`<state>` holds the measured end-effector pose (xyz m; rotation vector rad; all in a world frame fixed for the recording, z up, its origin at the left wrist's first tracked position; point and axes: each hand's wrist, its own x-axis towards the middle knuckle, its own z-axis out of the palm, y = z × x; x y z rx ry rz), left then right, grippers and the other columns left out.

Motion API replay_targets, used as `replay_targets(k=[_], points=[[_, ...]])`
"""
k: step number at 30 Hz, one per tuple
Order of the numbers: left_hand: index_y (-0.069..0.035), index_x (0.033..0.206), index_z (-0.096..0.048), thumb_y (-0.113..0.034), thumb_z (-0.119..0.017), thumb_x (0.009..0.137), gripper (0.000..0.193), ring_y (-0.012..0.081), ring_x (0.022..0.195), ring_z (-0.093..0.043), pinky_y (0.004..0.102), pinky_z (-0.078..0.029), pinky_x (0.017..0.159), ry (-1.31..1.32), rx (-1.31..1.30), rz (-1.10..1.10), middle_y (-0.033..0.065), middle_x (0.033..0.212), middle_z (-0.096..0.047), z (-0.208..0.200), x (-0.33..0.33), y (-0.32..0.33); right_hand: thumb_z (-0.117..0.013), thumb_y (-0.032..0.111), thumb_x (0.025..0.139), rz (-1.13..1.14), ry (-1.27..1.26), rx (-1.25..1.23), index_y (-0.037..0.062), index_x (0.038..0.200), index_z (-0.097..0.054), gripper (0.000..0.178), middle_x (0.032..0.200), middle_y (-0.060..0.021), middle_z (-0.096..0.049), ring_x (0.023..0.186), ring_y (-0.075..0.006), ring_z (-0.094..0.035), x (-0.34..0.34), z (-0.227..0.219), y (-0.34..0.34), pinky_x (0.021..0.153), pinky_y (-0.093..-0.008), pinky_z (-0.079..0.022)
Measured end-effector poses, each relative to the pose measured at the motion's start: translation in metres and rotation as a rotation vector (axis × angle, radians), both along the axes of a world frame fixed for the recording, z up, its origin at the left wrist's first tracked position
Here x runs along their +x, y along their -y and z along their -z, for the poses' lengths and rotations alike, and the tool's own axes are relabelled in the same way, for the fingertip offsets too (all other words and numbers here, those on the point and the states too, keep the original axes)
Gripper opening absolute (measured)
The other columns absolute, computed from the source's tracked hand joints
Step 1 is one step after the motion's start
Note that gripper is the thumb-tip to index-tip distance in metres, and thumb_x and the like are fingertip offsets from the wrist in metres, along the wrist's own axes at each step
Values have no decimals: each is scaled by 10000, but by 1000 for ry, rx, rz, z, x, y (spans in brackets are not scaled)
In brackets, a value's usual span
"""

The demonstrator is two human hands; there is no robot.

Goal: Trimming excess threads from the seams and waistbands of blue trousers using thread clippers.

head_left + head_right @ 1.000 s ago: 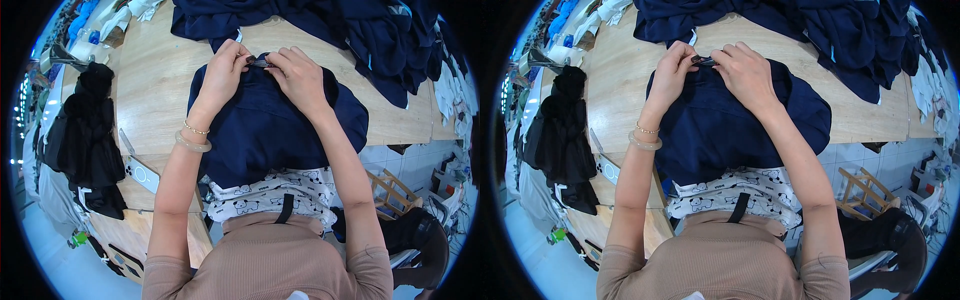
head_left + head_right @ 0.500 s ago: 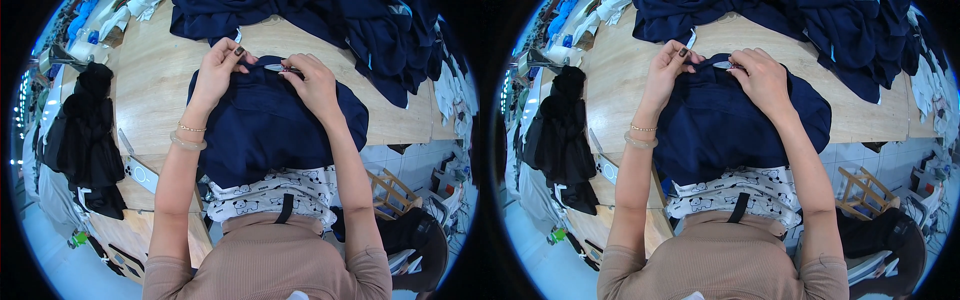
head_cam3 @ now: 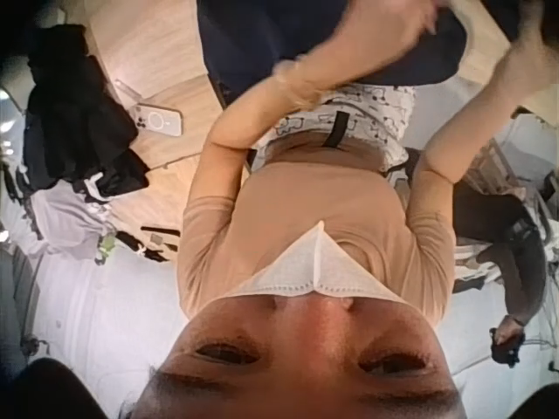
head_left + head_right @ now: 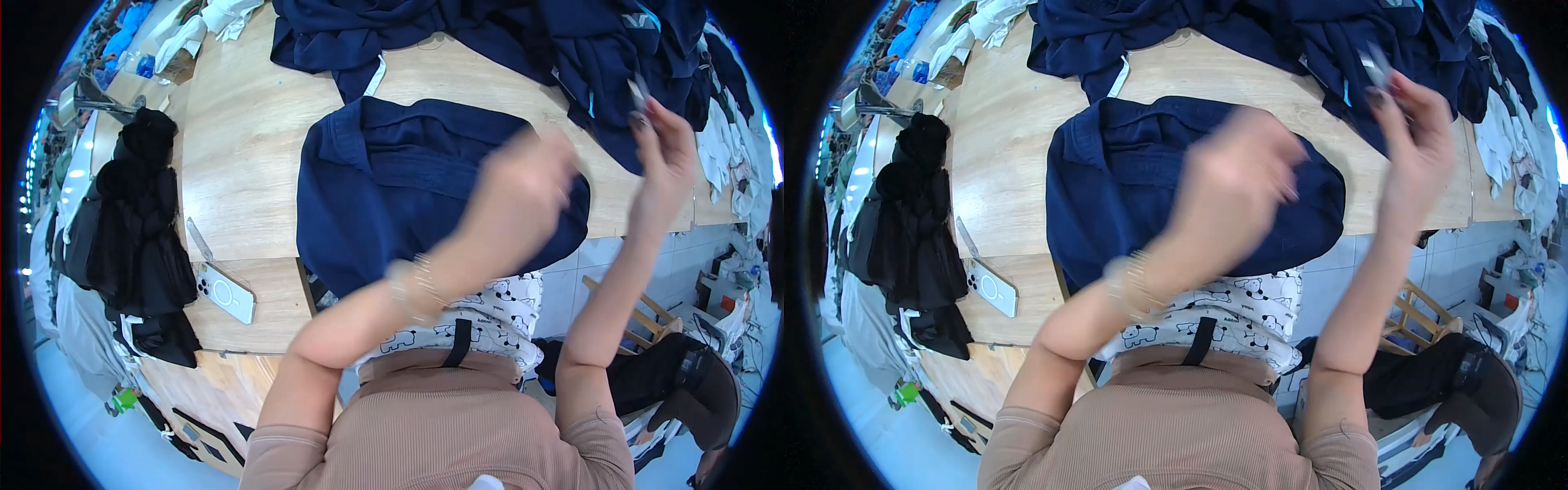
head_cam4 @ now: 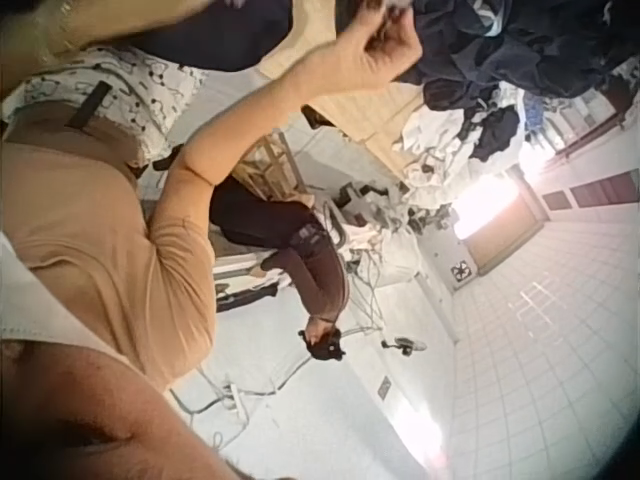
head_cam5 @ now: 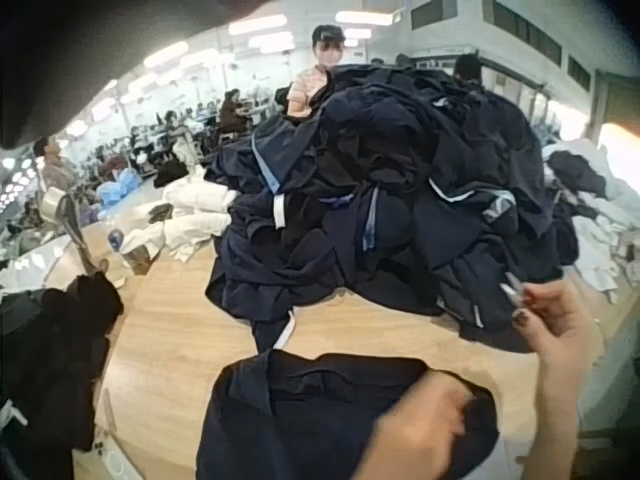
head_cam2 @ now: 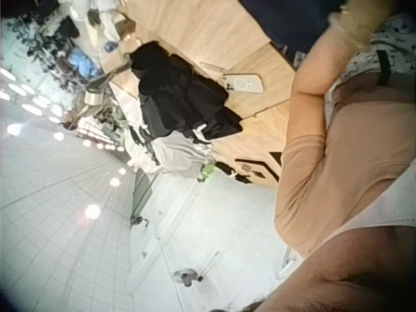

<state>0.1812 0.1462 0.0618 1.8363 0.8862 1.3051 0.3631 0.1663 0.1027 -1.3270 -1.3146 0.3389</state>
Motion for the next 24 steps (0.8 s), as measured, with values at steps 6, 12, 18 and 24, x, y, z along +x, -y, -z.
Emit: replay_targets(k=[6, 12, 18, 24], points=[[-15, 1091, -602, -117, -600, 819, 290, 316, 1262, -438, 537, -393, 1004, -273, 303, 435, 122, 1240, -576, 67, 87, 147, -629, 116, 911, 102, 172, -188, 58, 1138, -626, 234, 1053, -34, -658, 902, -86, -595, 78, -31, 51, 780, -194, -434], [-61, 757, -711, -315, -702, 762, 254, 257, 1166, -513, 447, -467, 918, -457, -52, 887, 88, 1128, -637, 42, 38, 111, -611, 199, 917, 107, -27, -350, 57, 1148, -612, 271, 858, 18, -586, 681, -35, -429, 52, -9, 53, 596, -195, -307], [-10, 854, -630, -9, -622, 814, 41, 296, 771, -617, 345, -505, 693, -388, 76, 23, 124, 834, -598, 25, -42, -10, -547, 148, 938, -298, -616, -468, 3, 979, -609, 163, 763, -6, -588, 599, -36, -405, -33, 25, 31, 545, -193, -335], [-35, 961, -613, -14, -673, 788, 183, 240, 761, -644, 338, -520, 704, -511, -76, -163, 91, 968, -573, 71, -77, -67, -520, 134, 955, -345, -561, -498, 8, 912, -615, 163, 672, 36, -495, 574, -22, -419, -68, 104, -18, 497, -189, -312]])
